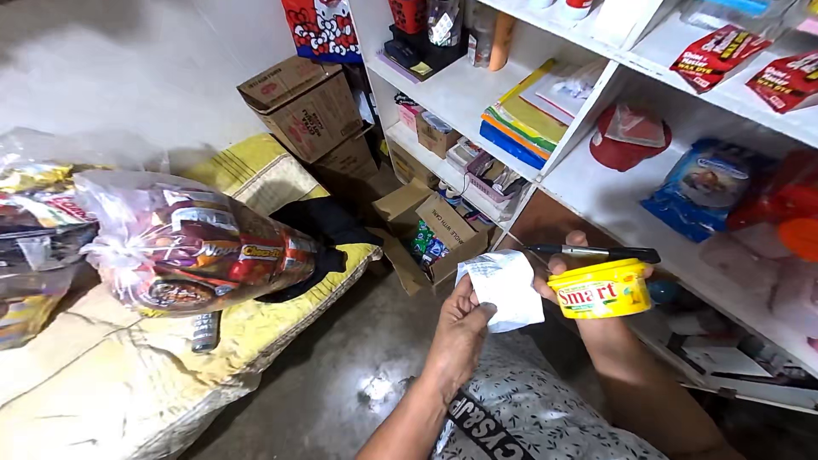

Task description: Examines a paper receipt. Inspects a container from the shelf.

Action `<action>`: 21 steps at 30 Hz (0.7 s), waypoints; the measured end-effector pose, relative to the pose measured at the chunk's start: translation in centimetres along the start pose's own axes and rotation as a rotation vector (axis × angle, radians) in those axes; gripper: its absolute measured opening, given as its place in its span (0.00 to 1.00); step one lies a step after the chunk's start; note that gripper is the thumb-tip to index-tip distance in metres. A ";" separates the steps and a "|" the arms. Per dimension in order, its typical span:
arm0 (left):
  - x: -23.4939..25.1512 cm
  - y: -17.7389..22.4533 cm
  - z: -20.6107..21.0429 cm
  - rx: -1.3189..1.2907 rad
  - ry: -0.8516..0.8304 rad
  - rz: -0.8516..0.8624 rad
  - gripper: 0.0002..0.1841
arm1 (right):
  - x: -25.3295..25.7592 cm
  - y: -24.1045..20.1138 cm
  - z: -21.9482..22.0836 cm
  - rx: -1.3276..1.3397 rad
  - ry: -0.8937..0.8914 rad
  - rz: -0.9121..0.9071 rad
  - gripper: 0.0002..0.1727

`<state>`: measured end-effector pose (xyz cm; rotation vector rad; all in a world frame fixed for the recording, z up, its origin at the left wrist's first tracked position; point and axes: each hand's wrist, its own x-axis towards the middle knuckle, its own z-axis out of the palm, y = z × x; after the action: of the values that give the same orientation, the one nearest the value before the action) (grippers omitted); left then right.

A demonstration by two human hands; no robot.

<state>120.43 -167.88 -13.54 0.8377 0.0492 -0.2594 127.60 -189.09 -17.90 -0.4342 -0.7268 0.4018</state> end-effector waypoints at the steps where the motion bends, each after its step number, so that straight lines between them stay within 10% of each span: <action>1: 0.0 0.0 0.0 0.003 0.000 0.003 0.27 | -0.1 -0.1 -0.4 0.005 -0.005 0.014 0.34; 21: 0.3 -0.2 0.0 -0.010 0.007 0.001 0.26 | -0.4 0.1 -1.7 0.001 -0.013 0.036 0.37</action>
<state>120.67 -168.02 -13.74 0.8286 0.0566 -0.2550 128.47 -189.62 -19.33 -0.4447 -0.7318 0.4393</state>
